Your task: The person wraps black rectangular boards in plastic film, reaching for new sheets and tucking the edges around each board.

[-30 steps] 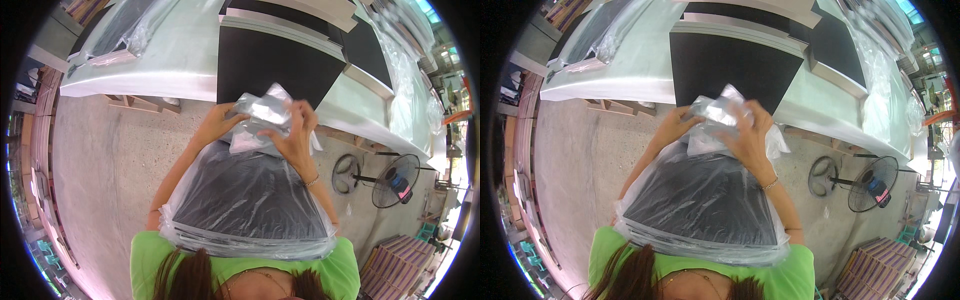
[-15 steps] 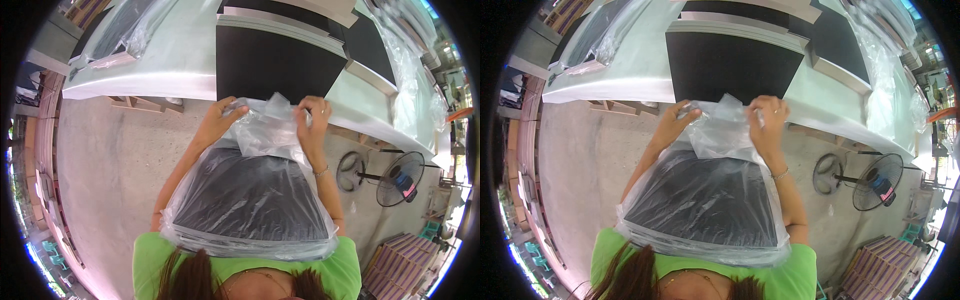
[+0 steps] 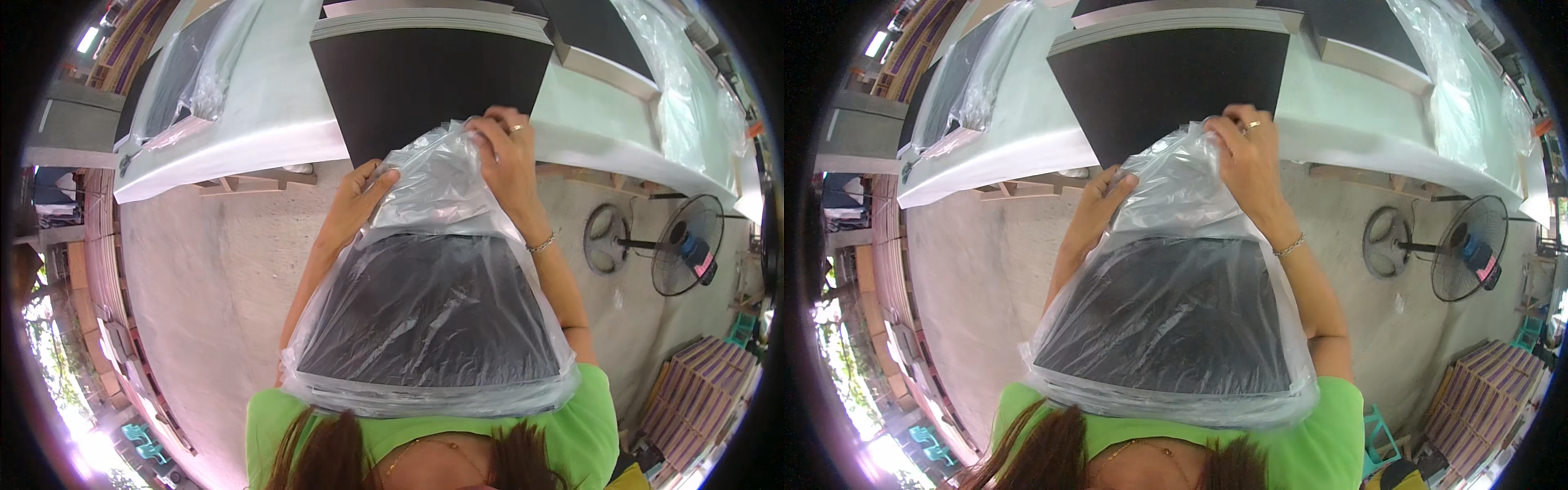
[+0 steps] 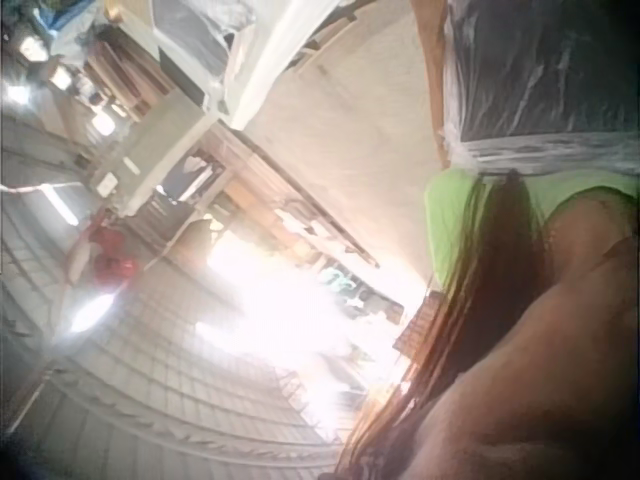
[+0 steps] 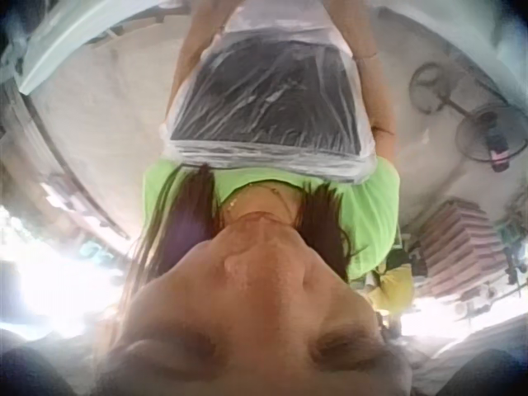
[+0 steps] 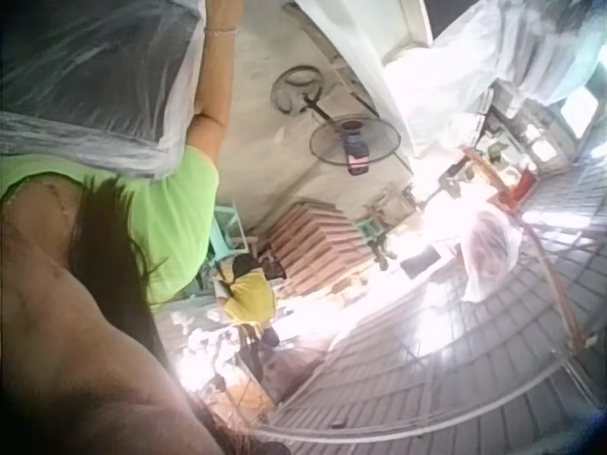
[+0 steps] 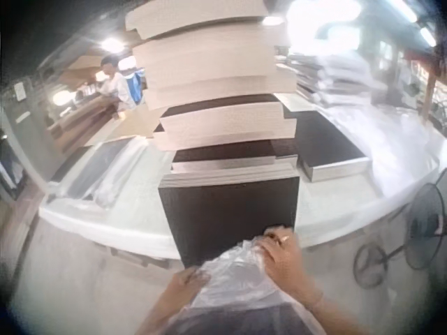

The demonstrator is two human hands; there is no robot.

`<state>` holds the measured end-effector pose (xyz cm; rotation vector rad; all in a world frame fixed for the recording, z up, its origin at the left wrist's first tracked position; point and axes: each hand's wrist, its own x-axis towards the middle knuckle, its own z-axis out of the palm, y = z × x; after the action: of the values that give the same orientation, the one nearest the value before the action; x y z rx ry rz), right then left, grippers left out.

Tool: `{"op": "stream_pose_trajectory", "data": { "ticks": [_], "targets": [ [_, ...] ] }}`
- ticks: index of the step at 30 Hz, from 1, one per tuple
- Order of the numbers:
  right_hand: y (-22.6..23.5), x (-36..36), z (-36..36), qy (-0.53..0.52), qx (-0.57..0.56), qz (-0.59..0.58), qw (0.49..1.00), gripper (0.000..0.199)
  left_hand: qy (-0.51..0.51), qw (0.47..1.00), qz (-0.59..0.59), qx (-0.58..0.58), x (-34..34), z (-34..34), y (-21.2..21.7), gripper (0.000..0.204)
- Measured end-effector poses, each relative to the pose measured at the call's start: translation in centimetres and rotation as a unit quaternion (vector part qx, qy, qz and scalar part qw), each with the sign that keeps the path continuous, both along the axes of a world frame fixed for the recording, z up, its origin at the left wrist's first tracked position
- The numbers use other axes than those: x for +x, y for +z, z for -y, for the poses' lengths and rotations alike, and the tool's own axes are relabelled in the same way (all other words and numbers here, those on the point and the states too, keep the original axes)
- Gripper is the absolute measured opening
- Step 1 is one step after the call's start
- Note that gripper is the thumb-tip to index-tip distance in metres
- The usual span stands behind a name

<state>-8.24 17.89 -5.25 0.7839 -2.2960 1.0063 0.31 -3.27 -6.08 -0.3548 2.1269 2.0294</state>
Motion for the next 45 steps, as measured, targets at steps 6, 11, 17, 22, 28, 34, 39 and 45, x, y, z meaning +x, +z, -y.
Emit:
{"op": "stream_pose_trajectory", "data": {
  "ticks": [6,11,17,22,28,34,39,45],
  "targets": [
    [1.3,3.5,0.2,0.128,-0.032,0.131,0.983,0.019,0.019,0.990,0.038,0.132,0.4,-0.4,0.1,0.022],
    [1.0,4.9,1.1,0.221,-0.125,0.453,0.855,0.025,-0.009,0.977,0.054,0.204,0.9,-0.6,0.4,0.020],
    [0.9,5.0,1.1,0.211,-0.110,0.477,0.846,0.035,-0.009,0.988,0.037,0.150,1.5,-0.5,0.2,0.018],
    [0.6,5.5,1.3,0.206,-0.109,0.450,0.862,0.042,-0.035,0.989,0.044,0.135,1.5,-0.8,0.7,0.015],
    [0.0,5.3,1.4,0.204,-0.132,0.416,0.876,0.037,0.027,0.970,0.103,0.221,1.7,-1.0,0.7,0.016],
    [1.3,5.5,1.5,0.187,-0.119,0.475,0.852,0.026,-0.011,0.980,0.058,0.192,1.9,-1.0,0.1,0.019],
    [-0.6,5.5,1.1,0.208,-0.151,0.423,0.869,0.019,-0.014,0.980,0.077,0.184,1.9,-0.9,-0.1,0.016],
    [-0.4,5.4,0.5,0.152,-0.114,0.443,0.876,0.017,-0.001,0.970,0.099,0.224,2.1,-1.1,-0.4,0.015]
  ]
}}
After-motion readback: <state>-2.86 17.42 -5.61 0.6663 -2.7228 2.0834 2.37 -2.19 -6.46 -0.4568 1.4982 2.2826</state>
